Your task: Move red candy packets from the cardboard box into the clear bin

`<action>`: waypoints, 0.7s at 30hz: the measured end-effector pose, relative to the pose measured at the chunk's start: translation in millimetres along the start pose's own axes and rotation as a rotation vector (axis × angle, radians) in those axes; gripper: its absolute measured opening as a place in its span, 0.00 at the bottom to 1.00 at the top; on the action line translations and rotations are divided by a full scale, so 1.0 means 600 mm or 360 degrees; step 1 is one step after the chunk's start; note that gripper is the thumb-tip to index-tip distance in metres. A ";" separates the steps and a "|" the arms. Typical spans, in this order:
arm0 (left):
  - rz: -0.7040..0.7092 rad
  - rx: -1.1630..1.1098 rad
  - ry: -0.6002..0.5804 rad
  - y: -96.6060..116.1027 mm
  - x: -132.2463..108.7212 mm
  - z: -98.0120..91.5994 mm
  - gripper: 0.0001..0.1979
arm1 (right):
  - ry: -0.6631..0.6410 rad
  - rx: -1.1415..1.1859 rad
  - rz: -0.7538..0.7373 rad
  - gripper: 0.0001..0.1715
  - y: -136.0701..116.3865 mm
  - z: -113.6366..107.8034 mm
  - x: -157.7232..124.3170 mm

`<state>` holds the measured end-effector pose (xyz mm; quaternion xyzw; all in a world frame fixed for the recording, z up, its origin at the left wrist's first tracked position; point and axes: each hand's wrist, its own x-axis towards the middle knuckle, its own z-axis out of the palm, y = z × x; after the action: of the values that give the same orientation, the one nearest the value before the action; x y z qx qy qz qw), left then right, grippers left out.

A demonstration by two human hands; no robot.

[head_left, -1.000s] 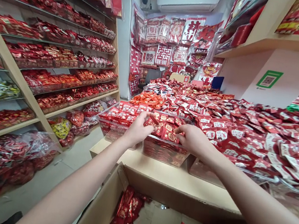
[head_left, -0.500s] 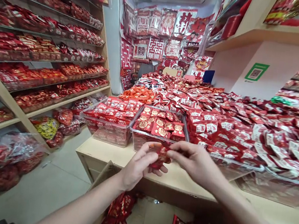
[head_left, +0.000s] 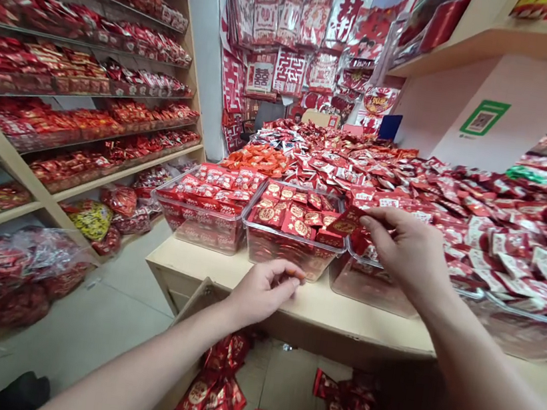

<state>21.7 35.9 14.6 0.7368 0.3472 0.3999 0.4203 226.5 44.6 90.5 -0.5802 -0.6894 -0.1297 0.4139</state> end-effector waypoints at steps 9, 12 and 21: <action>0.0578 0.1559 -0.0074 0.068 0.159 -0.019 0.09 | 0.0156 -0.0126 0.0010 0.11 0.008 -0.003 0.003; 0.0361 0.1585 -0.0173 0.063 0.182 -0.007 0.12 | 0.0023 -0.0196 0.0030 0.11 0.005 0.004 0.011; 0.0286 0.1424 -0.0189 0.051 0.200 -0.014 0.10 | -0.0525 -0.0587 0.0124 0.14 -0.016 0.029 0.079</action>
<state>72.4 127.9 80.1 0.8947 0.3958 0.2026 0.0436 211.5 85.9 116.5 -0.6854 -0.6893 -0.1409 0.1877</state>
